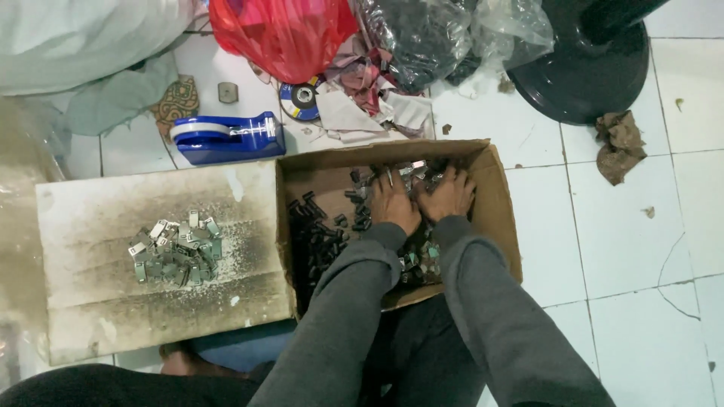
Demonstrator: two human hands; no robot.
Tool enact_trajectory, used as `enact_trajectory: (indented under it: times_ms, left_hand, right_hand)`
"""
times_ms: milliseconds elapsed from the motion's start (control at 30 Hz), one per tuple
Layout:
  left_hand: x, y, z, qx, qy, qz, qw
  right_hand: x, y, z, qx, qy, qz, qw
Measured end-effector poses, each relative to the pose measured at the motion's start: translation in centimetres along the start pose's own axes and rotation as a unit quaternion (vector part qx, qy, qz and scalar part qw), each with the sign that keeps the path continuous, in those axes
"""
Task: The person sits on the floor and sorts small electronic components from a cardboard box onto a flat surface. They repeatedly scoop handfuls of mixed components, separate the silver-colored pieces from the black ones, and place the sorted silver pieces onto the surface. The person also handles clear plastic bags, placing some sorted components into them.
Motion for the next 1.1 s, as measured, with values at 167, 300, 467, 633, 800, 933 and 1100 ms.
enact_trajectory:
  times_ms: [167,300,467,633,800,933,1100]
  left_hand:
    - [-2.1,-0.1,0.8,-0.029,-0.019,-0.059,0.998]
    - [-0.5,0.6,0.6,-0.061,-0.034,-0.013,0.997]
    - [0.4,1.7,0.6,-0.032,-0.085,-0.046,0.995]
    - [-2.7,0.6,0.0,-0.089,-0.12,-0.094,0.984]
    - [-3.3,1.0,-1.6,-0.108,-0.102,-0.089,0.985]
    - [-4.6,0.5,-3.7,-0.087,-0.067,-0.077,0.991]
    - [-3.5,0.1,-3.3,-0.077,-0.005,-0.081,0.994]
  right_hand:
    - [-1.9,-2.0,0.4,0.109,-0.032,-0.011,0.993]
    - [-1.4,-1.8,0.4,0.169,-0.098,0.034,0.98]
    - [-2.3,-0.3,-0.4,0.08,0.034,-0.079,0.993]
    - [-6.0,-2.8,1.4,0.165,0.076,-0.104,0.978]
    - [-5.3,-1.5,1.7,0.201,0.001,-0.1,0.975]
    - [-2.7,0.7,1.0,0.238,-0.11,-0.129,0.956]
    - [-2.4,0.4,4.1,0.214,-0.291,-0.156,0.919]
Point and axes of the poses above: each hand's wrist, its own y-axis away from the middle knuckle, its own x-axis out of the back of the hand, z = x × y, the point moved 9 cm from there along -y, towards the middle knuckle, and after that the axes turned 10 degrees about -z, right-handed, at the moved point
